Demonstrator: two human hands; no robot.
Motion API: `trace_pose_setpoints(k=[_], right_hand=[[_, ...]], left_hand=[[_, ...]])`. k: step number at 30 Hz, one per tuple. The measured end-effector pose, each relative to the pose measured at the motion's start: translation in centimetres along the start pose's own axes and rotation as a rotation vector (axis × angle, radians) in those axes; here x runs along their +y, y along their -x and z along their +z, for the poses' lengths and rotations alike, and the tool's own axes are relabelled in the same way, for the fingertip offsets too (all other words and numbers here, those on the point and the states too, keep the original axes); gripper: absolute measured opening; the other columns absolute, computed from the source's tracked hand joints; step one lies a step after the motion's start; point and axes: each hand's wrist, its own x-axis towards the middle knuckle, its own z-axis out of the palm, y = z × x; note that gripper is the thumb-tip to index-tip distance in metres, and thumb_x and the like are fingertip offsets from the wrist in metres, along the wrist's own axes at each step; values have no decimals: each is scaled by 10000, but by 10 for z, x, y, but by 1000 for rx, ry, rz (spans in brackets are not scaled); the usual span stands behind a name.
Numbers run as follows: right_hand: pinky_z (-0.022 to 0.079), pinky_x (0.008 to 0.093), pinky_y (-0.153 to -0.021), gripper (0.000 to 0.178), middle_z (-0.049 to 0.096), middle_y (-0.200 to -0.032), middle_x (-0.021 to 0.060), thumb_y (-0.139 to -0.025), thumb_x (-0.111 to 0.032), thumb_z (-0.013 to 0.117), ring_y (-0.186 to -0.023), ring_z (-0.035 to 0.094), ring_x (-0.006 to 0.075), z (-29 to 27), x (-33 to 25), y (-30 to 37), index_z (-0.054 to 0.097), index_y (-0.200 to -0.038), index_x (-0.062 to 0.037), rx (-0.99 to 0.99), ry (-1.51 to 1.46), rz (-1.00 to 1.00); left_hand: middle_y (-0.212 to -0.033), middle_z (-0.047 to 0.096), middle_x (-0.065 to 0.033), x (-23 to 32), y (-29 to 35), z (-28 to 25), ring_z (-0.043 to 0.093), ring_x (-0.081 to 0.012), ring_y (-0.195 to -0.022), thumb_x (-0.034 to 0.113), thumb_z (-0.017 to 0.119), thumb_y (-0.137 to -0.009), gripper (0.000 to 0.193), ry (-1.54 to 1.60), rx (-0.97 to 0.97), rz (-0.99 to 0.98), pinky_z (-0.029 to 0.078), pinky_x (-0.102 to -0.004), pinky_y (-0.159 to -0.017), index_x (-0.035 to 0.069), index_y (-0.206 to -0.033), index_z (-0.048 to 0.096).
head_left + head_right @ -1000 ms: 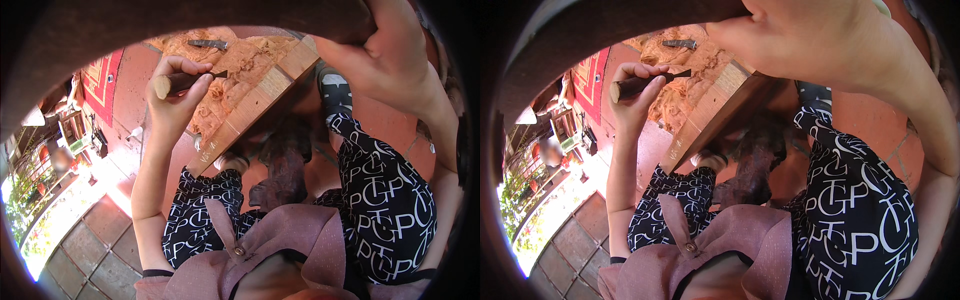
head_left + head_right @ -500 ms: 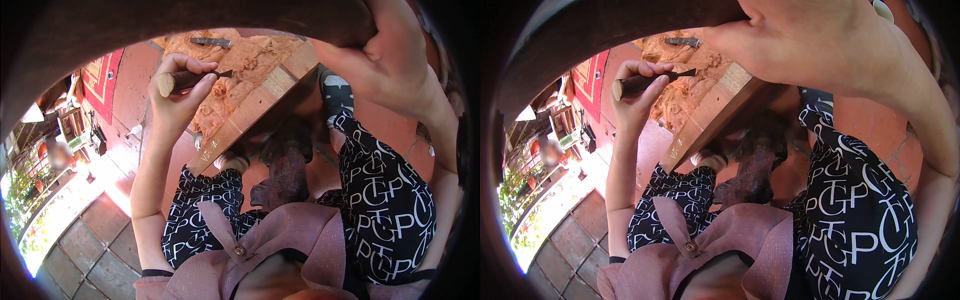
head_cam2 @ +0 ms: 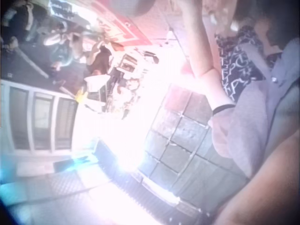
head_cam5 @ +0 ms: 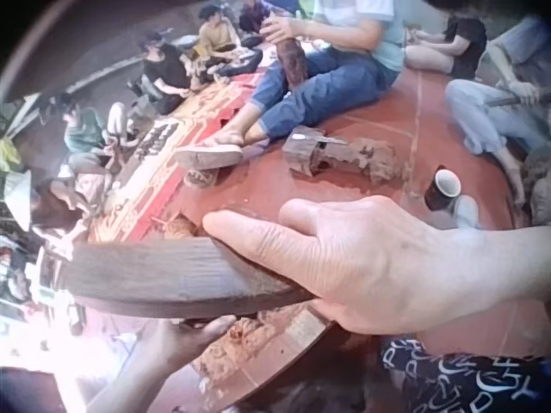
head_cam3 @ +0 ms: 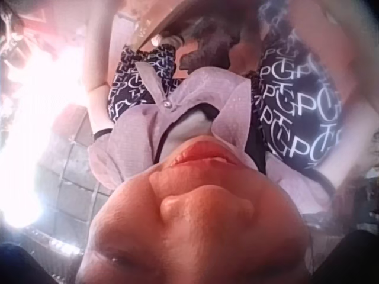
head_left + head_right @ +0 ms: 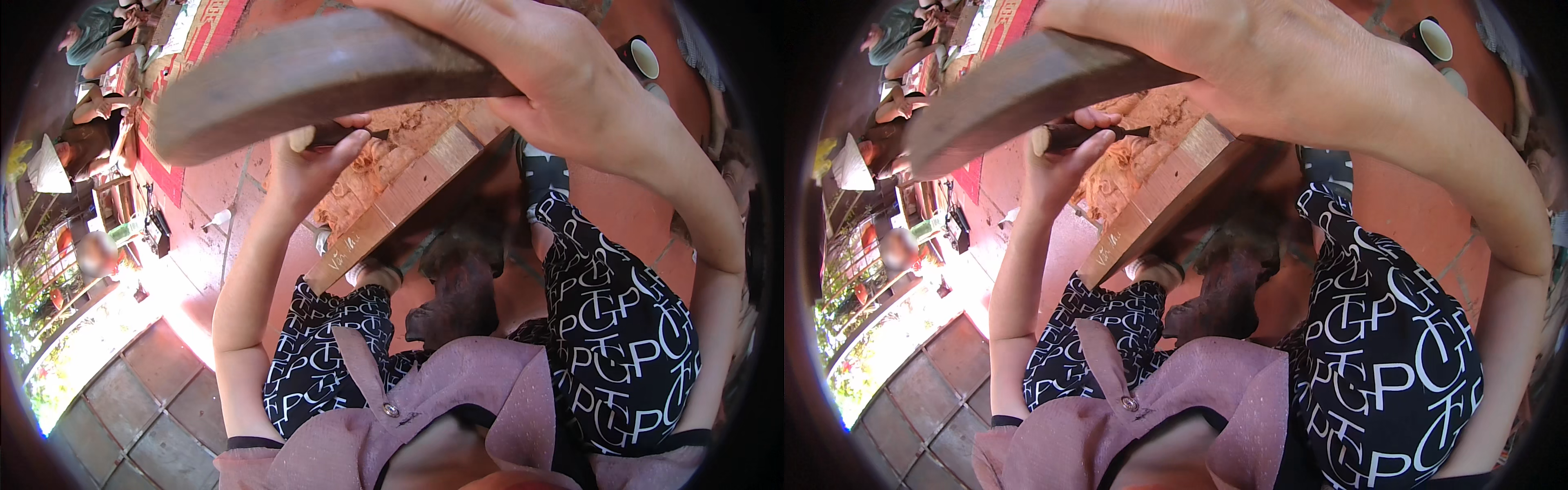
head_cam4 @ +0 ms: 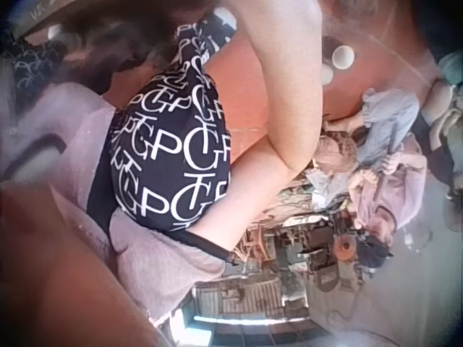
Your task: The person carves a wooden sculpture using a chisel and mallet, striking the chisel to remove wood shavings and refine the surface. They occasionally switch to a smaller carving tool for finer detail work.
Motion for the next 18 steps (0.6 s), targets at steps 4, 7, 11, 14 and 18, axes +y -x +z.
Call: trace_pose_setpoints(k=[4,7,11,14,18], right_hand=[[528,405,-631,782,556,-892,155,-760,-38,636,-739,614,335,0,5,0,330,-1477,-98,-145,194,4],[537,404,-674,812,574,-933,165,-740,-16,658,-799,630,338,7,4,6,323,-1476,-92,-116,-71,119],[536,403,-723,823,590,-980,187,-720,26,660,-854,636,348,23,22,14,319,-1465,-57,112,-295,-36],[531,400,-729,808,590,-977,197,-720,31,644,-850,635,354,26,19,12,317,-1457,-29,124,-357,-74],[528,398,-724,798,585,-968,201,-724,25,614,-846,635,355,18,11,12,307,-1459,-22,26,-362,-28]], left_hand=[[-1070,683,-142,1,10,9,652,-193,-1026,-56,687,-829,136,-87,72,24,533,-325,-901,-29,-945,622],[-902,704,-71,-11,12,16,675,-125,-824,-6,744,-799,209,-153,135,241,562,-263,-746,-22,-964,617],[-887,711,-91,23,13,9,680,-134,-805,4,744,-818,153,152,227,104,557,-248,-737,12,-908,621],[-905,712,-114,23,5,-13,693,-170,-832,27,774,-797,260,64,252,114,574,-270,-747,-24,-1014,641],[-935,712,-117,13,7,-14,697,-178,-863,16,775,-790,299,-64,188,148,584,-290,-772,-39,-1052,642]])
